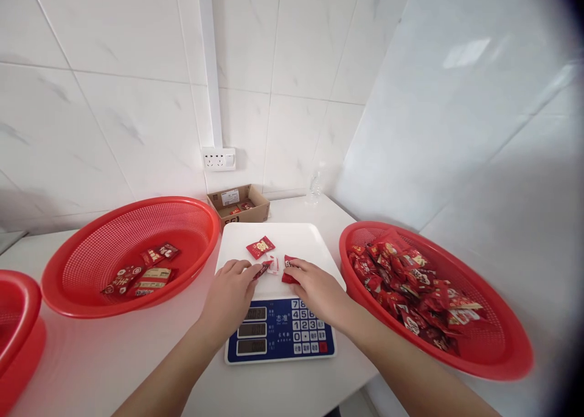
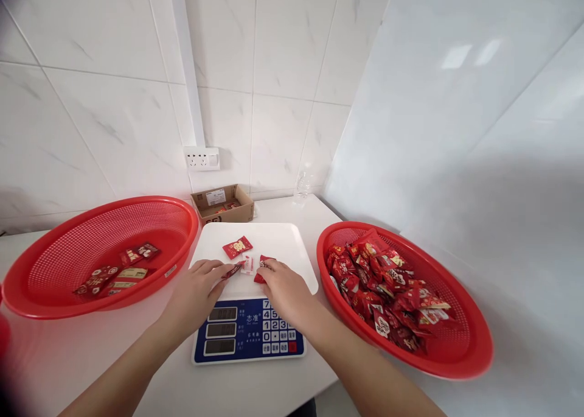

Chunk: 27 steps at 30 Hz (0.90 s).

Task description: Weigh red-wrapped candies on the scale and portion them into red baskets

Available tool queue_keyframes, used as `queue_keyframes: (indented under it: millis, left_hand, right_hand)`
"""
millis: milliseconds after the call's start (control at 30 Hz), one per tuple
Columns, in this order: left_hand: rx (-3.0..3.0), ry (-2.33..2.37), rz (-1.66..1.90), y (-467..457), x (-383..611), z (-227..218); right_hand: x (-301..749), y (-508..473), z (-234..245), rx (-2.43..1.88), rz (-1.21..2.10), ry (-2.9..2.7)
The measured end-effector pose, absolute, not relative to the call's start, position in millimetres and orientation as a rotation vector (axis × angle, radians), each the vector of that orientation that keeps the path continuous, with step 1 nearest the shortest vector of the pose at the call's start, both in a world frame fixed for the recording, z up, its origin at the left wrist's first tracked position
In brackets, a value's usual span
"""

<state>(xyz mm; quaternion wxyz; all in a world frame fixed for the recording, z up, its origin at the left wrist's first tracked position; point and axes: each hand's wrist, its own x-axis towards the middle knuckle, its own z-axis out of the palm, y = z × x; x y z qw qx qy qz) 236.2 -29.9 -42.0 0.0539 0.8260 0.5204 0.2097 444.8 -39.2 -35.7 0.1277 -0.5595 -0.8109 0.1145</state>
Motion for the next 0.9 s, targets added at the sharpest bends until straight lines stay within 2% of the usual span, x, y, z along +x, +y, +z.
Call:
queue_keyframes:
  millis: [300, 400, 700, 900]
  left_hand:
    - [2.243, 1.734, 0.621, -24.7, 236.2, -32.2]
    - [2.372, 1.704, 0.637, -23.9, 237.2, -33.5]
    - [2.47, 1.571, 0.498, -23.5, 240.1, -38.9]
    - [2.51, 1.553, 0.57, -27.3, 232.1, -42.3]
  right_hand:
    - [443.2, -15.4, -42.2, -1.622, 0.229, -2.307]
    - [432.9, -9.7, -42.1, -1.56, 0.215, -2.336]
    - [419.7, 16.8, -40.5, -1.533, 0.471, -2.49]
    - [446.1, -5.6, -32.5, -1.547, 0.35, -2.424]
